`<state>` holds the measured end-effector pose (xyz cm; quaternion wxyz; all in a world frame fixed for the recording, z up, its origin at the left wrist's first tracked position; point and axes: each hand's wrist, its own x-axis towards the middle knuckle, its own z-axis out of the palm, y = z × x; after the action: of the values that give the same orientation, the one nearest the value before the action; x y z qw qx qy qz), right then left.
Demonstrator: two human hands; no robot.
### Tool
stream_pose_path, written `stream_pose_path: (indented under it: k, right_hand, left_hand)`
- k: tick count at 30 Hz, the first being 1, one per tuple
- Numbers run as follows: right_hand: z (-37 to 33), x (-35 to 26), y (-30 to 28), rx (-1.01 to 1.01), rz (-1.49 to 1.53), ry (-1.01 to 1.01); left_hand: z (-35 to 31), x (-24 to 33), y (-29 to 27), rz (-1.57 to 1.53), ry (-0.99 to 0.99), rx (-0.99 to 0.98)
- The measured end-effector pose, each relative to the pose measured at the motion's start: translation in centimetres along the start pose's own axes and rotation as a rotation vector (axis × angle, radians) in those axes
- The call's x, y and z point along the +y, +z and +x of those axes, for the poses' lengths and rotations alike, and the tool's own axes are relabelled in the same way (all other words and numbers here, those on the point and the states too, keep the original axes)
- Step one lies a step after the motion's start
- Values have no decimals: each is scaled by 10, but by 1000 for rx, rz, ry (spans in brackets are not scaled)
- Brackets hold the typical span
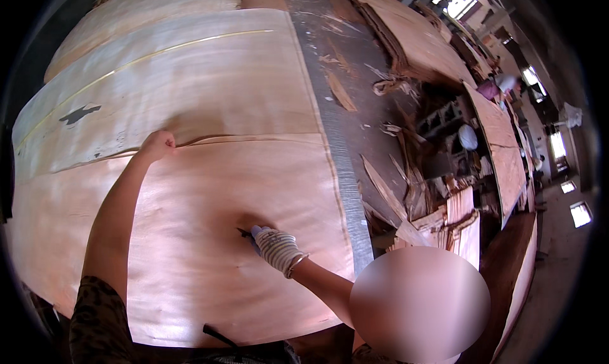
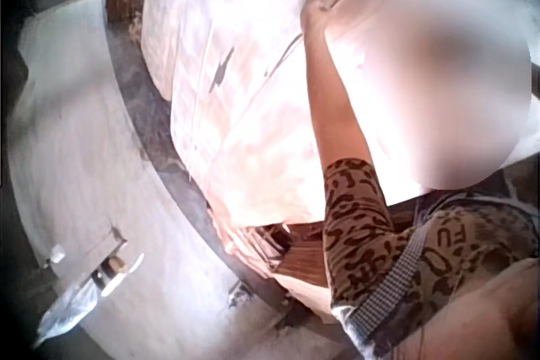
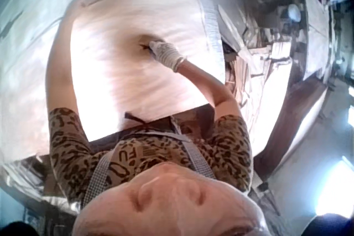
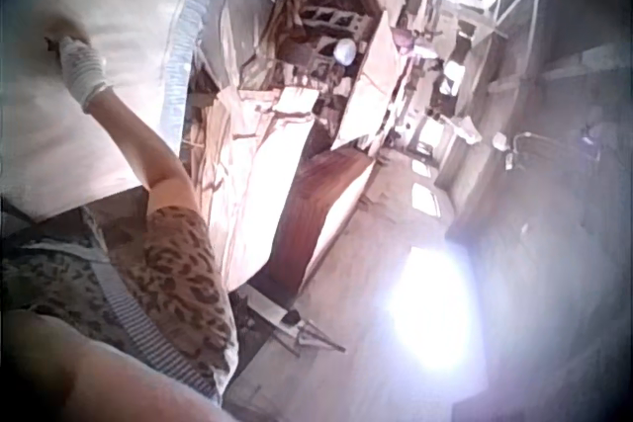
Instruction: The person tapes together thin wood veneers, using a knife to trim edges and tape while handling several large sheets on workbenches in a workshop.
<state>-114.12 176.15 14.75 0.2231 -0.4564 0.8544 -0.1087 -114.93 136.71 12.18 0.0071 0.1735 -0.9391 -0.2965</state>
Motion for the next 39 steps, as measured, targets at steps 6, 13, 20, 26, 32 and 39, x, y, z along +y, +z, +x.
stream_pose_path:
  k: [6, 13, 20, 26, 32, 39]
  right_hand:
    - [-6, 5, 2, 78, -46, 41]
    - [1, -4, 4, 71, 16, 15]
    - [0, 7, 8, 65, -77, 60]
    - [-4, 10, 9, 101, -72, -14]
    - [-6, 2, 8, 174, -126, 26]
    - [-13, -4, 20, 141, -372, 425]
  left_hand:
    - [-14, 28, -23, -113, -118, 49]
    - [-98, 22, -92, 214, 191, 633]
    - [-380, -11, -164, 855, 236, 548]
    - [-857, -92, -81, 550, -1913, 927]
    - [-964, -59, 113, -284, -1996, 45]
    - [-887, -151, 114, 13, -1146, -251]
